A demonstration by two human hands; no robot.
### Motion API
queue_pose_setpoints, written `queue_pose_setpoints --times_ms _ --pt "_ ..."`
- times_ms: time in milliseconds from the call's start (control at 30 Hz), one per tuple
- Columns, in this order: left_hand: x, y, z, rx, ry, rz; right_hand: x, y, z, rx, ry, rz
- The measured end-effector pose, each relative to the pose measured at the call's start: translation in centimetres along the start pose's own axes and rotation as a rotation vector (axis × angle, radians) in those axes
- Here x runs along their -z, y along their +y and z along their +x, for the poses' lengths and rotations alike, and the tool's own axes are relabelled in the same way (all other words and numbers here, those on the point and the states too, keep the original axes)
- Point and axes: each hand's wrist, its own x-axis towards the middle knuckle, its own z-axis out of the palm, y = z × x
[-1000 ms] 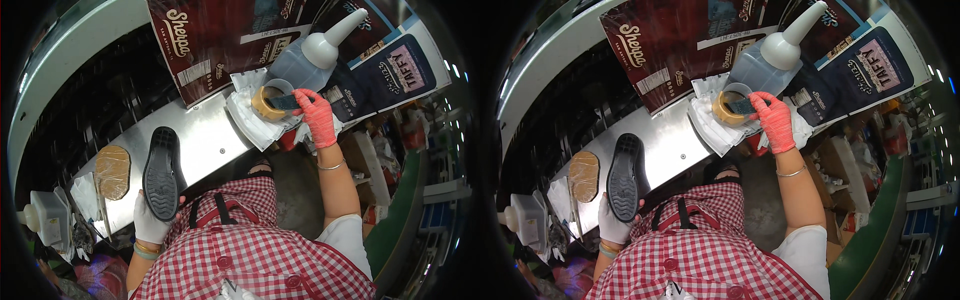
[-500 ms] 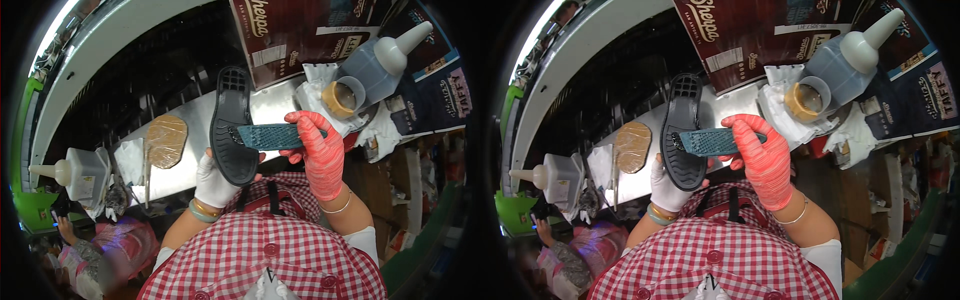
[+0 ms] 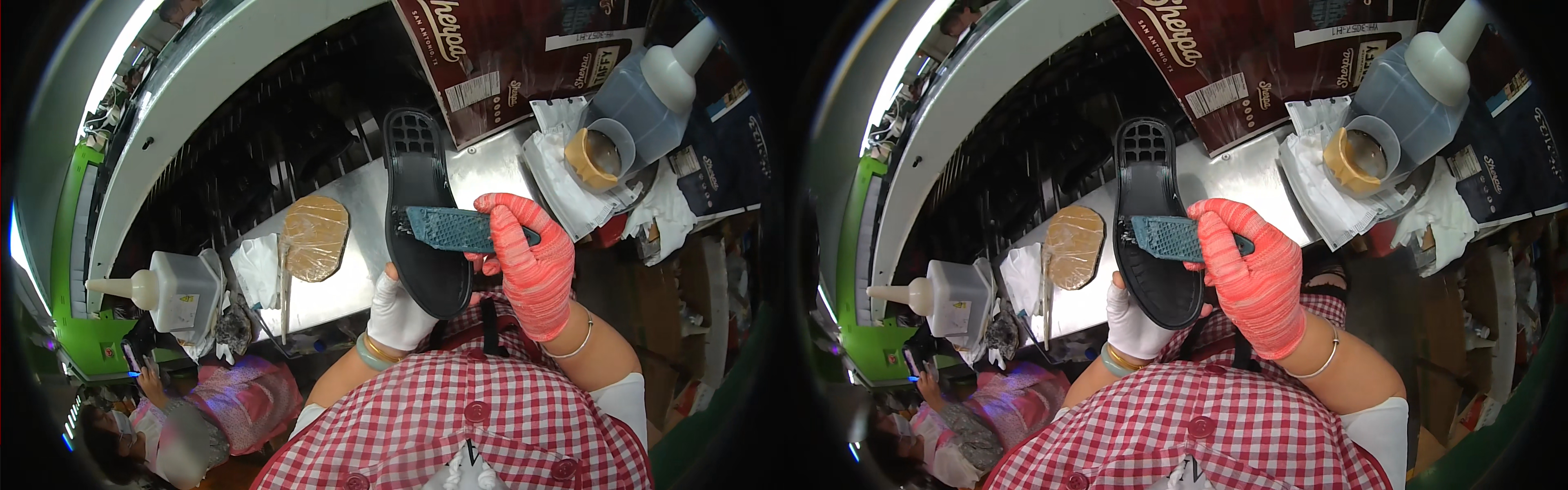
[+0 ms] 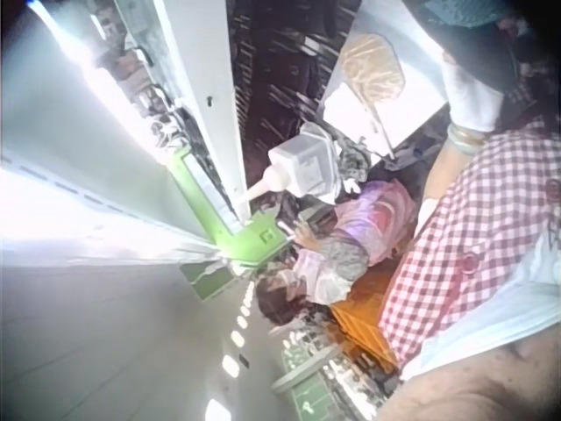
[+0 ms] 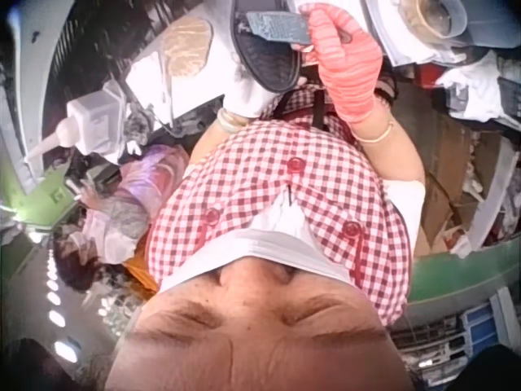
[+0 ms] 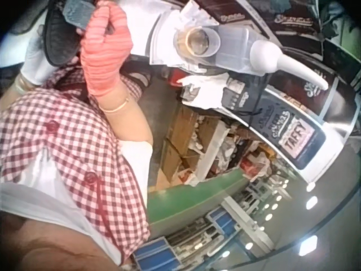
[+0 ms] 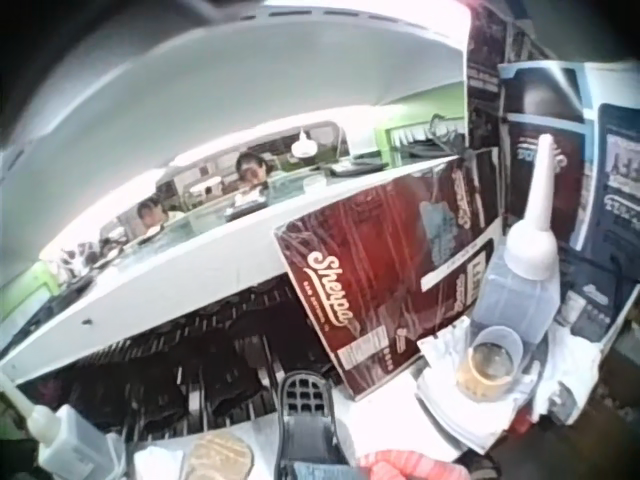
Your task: The person applies a dark liquid adhesive to the bottom of black shoe soles using a small brush. They repeatedly dip the brush into a container of glue and spread it across the sole's surface, then place the treated soles onto a green conveyor belt.
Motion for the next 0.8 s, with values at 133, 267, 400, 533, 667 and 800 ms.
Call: queue_pose_setpoints --times_ms 133,267,400,533,667,800 --pt "0.0 0.1 -0.4 0.031 -0.012 0.090 0.0 -0.6 0.8 0.061 0.004 0.018" --pt "0.6 0.6 -0.8 0.093 -0.070 0.070 0.0 -2.0 1.3 0.043 0.021 0.008" --pt "0.5 0.9 -1.0 0.129 -0.075 0.100 0.0 -2.3 2.1 0.129 0.030 0.033" --pt "0.8 1.1 -1.4 0.164 -0.078 0.126 0.0 -3.2 2.6 0.129 0.017 0.021" --pt "1.0 1.0 -1.6 0.191 -0.107 0.131 -0.2 -4.0 3.9 0.140 0.034 0.031" --pt "1.2 0.9 -1.8 0.184 -0.080 0.107 -0.1 -4.3 3.3 0.129 -0.021 0.003"
